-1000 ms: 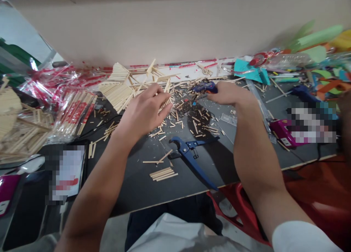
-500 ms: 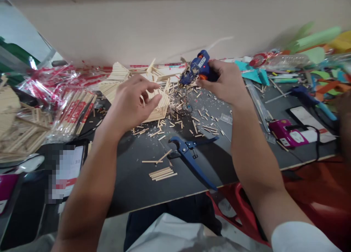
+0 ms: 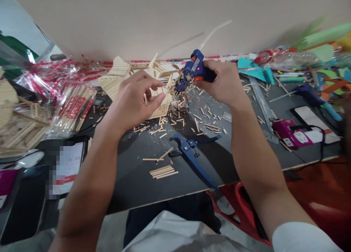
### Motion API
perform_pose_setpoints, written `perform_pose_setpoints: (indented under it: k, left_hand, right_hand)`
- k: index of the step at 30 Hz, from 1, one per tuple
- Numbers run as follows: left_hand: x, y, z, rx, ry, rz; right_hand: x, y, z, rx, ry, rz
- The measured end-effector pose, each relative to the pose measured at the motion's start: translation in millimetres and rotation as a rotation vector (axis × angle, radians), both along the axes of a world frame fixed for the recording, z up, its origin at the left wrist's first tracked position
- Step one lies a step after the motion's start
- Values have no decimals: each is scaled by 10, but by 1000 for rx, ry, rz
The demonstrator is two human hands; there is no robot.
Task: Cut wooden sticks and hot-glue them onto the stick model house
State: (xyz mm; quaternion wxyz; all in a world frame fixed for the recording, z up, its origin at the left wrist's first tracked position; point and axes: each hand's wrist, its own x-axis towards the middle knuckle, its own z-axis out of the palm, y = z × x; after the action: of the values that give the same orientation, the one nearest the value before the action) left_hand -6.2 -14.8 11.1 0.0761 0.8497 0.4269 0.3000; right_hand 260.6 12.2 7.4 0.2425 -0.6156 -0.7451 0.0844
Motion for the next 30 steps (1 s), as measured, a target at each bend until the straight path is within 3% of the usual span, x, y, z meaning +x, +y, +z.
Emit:
perform_pose_setpoints:
  k: [9,16,30]
  left_hand:
    - [-2,5,-33,-1,23,-18]
    - [3,10,-35,-5,24,-23]
    - [35,2,-67,14,41,-27]
  right_hand:
    - [-31,-35,69,-112,-105,-85]
    - [5,-7,30,-52,-58,7]
    - [-16,-20,25,-21,-77,-52]
